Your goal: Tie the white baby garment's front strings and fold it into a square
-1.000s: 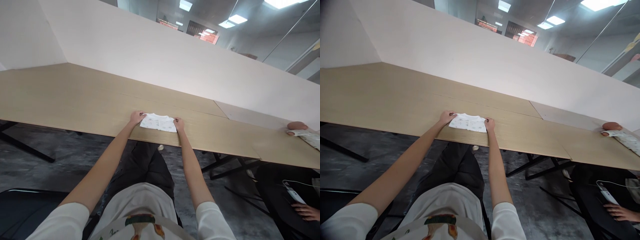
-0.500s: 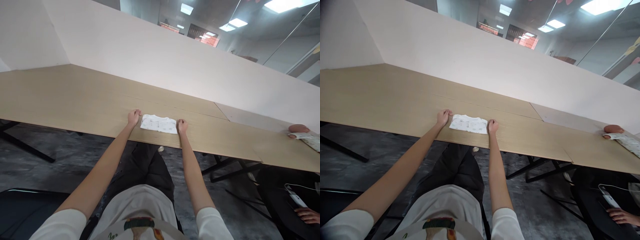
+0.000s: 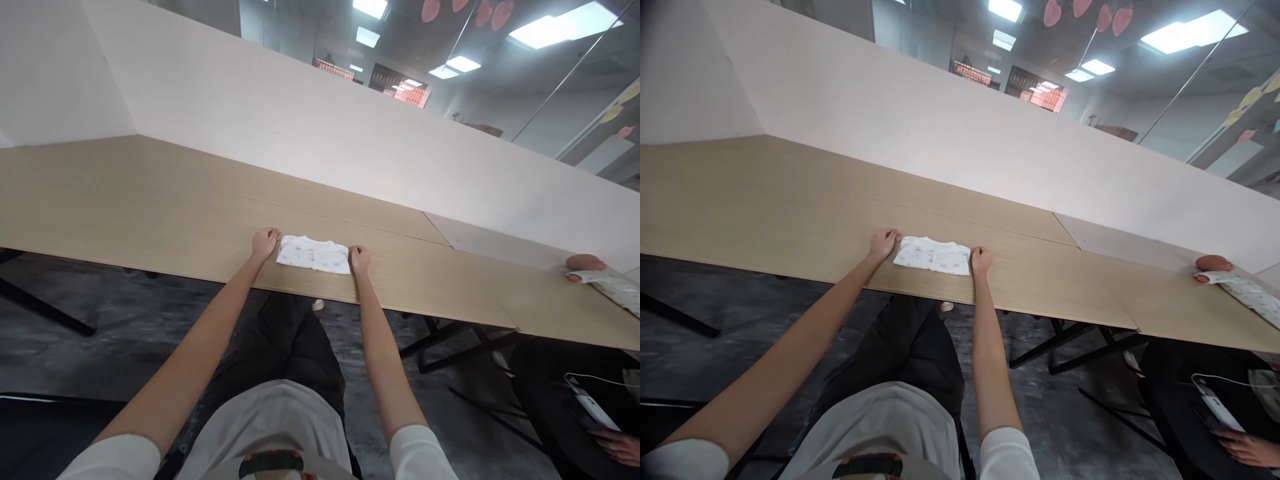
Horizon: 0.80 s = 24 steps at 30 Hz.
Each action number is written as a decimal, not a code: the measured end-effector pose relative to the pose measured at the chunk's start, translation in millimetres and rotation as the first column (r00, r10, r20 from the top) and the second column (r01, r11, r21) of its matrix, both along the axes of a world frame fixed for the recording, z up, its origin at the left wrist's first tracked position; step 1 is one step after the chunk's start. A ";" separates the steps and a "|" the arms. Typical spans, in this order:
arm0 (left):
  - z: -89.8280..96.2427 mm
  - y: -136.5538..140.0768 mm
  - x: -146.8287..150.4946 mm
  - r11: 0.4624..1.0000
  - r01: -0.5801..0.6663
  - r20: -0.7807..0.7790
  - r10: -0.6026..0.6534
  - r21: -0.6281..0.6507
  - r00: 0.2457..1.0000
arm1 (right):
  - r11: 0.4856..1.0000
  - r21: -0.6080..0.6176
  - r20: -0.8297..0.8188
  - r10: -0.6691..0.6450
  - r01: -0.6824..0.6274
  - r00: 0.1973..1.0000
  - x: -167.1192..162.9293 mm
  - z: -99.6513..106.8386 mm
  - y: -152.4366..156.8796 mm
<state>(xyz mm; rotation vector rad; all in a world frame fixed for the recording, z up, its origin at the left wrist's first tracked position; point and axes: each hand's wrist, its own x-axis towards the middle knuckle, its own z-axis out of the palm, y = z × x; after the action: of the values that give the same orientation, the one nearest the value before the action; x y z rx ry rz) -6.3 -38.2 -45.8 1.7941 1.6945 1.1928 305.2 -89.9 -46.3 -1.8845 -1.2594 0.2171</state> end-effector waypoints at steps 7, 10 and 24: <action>-1.2 -0.3 0.9 0.998 0.059 -0.086 -0.059 -0.007 0.995 | 0.987 -0.045 0.139 0.160 -0.155 0.977 -1.6 0.8 3.2; -1.5 1.3 1.7 0.993 0.121 -0.116 -0.120 0.008 0.986 | 0.986 -0.081 0.209 0.157 -0.143 0.965 -2.0 0.9 4.0; 65.2 9.2 8.8 0.961 0.212 0.072 -0.227 0.175 0.971 | 0.932 0.262 -0.276 0.321 -0.251 0.906 9.6 61.1 -4.5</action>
<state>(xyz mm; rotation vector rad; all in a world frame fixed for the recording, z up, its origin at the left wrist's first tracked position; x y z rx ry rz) 2.5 -29.1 19.4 1.9351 1.3389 1.3281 314.8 -94.4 14.8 -1.4031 -1.2766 0.4947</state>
